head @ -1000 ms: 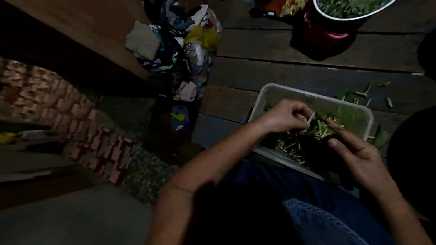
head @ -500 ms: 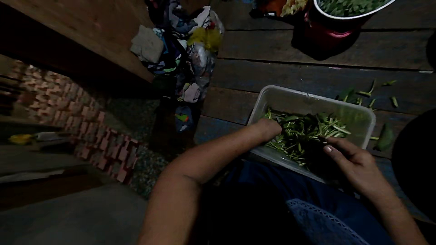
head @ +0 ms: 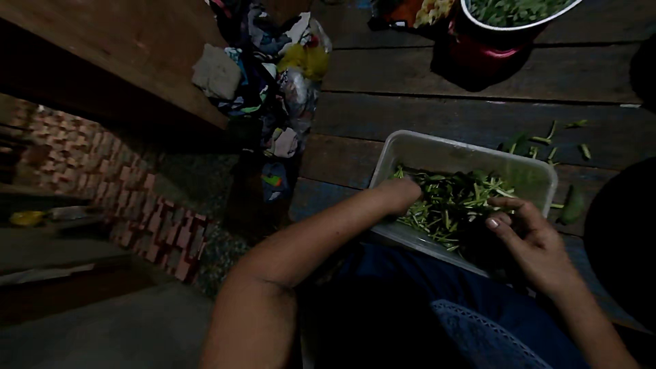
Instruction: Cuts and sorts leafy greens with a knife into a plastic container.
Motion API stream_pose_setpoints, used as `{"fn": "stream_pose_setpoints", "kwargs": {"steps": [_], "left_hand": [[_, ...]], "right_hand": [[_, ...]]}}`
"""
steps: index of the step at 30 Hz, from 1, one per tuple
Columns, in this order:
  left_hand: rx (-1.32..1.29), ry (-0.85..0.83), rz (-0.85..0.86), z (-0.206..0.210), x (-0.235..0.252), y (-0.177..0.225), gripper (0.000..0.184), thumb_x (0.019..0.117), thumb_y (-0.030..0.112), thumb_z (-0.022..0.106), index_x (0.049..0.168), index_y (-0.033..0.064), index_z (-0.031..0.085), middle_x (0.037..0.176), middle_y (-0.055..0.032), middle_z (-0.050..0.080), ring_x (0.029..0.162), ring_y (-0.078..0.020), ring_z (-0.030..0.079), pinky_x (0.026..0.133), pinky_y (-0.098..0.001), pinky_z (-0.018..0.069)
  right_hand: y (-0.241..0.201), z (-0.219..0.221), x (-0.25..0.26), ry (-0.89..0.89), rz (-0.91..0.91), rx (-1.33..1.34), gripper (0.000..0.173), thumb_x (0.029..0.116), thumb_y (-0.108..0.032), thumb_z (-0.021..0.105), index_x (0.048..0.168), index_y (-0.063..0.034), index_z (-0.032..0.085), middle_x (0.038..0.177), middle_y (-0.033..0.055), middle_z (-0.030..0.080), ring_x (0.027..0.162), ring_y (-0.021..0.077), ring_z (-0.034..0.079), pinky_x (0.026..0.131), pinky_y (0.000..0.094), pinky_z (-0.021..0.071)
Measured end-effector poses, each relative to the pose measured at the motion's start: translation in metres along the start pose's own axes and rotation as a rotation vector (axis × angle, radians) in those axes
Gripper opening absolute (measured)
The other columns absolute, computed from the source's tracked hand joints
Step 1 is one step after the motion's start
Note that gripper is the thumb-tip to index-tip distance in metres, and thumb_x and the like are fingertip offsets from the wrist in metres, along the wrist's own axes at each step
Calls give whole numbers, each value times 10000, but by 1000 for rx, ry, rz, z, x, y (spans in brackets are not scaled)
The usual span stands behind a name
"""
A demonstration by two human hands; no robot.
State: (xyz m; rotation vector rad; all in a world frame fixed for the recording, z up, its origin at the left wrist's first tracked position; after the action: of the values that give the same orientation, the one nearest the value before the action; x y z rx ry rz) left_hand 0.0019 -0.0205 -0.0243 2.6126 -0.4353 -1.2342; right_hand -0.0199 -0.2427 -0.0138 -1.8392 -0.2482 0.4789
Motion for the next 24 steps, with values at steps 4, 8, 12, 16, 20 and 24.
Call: {"fn": "stream_pose_setpoints", "kwargs": {"steps": [4, 8, 12, 16, 20, 24], "left_hand": [[-438, 264, 174, -22, -28, -10, 189, 976, 5, 613, 1153, -57, 638, 962, -163, 648, 852, -234, 620, 804, -404, 535], [-1145, 453, 335, -12, -39, -13, 216, 948, -41, 639, 1164, -43, 631, 927, -58, 648, 712, -49, 603, 627, -186, 528], [-1657, 431, 285, 9, -42, 9, 117, 1050, 39, 498, 1073, 92, 600, 915, -11, 673, 662, -37, 612, 583, -170, 530], [-1969, 411, 253, 18, -39, 24, 155, 1058, 47, 450, 1033, 105, 592, 926, 3, 649, 750, -58, 609, 679, -208, 533], [-2114, 457, 309, 23, -35, 28, 102, 1049, 42, 496, 1065, 94, 582, 849, 9, 621, 702, -53, 604, 673, -198, 549], [-2213, 454, 309, 28, -34, 31, 140, 1048, 24, 474, 1071, 92, 595, 886, -6, 646, 744, -73, 632, 706, -223, 562]], "right_hand": [[0, 0, -1, 2, -63, 42, 481, 1006, -292, 544, 1444, -101, 490, 923, -82, 636, 774, -26, 615, 690, 166, 541], [-6, 3, -3, -21, -178, 95, 451, 1027, -279, 537, 1422, -60, 533, 1082, -37, 685, 934, 7, 656, 838, 199, 562], [-18, 17, -6, -146, -312, 145, 463, 1048, -300, 533, 1439, -51, 533, 1175, -16, 681, 1003, 28, 653, 883, 212, 558], [-25, 30, -7, -254, -389, 85, 523, 1053, -298, 524, 1507, -44, 464, 1271, 23, 664, 1060, 4, 632, 920, 187, 535], [-23, 36, -7, -302, -413, 58, 572, 1046, -276, 541, 1543, -28, 405, 1339, 81, 639, 1139, 64, 635, 981, 237, 534], [-25, 35, -7, -297, -443, 61, 557, 1047, -248, 538, 1542, -29, 408, 1345, 79, 639, 1158, 77, 632, 991, 243, 532]]}}
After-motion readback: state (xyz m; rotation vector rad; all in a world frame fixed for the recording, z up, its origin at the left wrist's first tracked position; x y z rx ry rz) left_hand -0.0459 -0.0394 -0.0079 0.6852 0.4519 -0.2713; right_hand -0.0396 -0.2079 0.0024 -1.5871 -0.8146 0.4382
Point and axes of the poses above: each hand's wrist, its own x-axis towards the middle knuckle, its own z-axis out of the palm, y = z × x, the point moved 4 cm from there along x, towards the middle knuckle
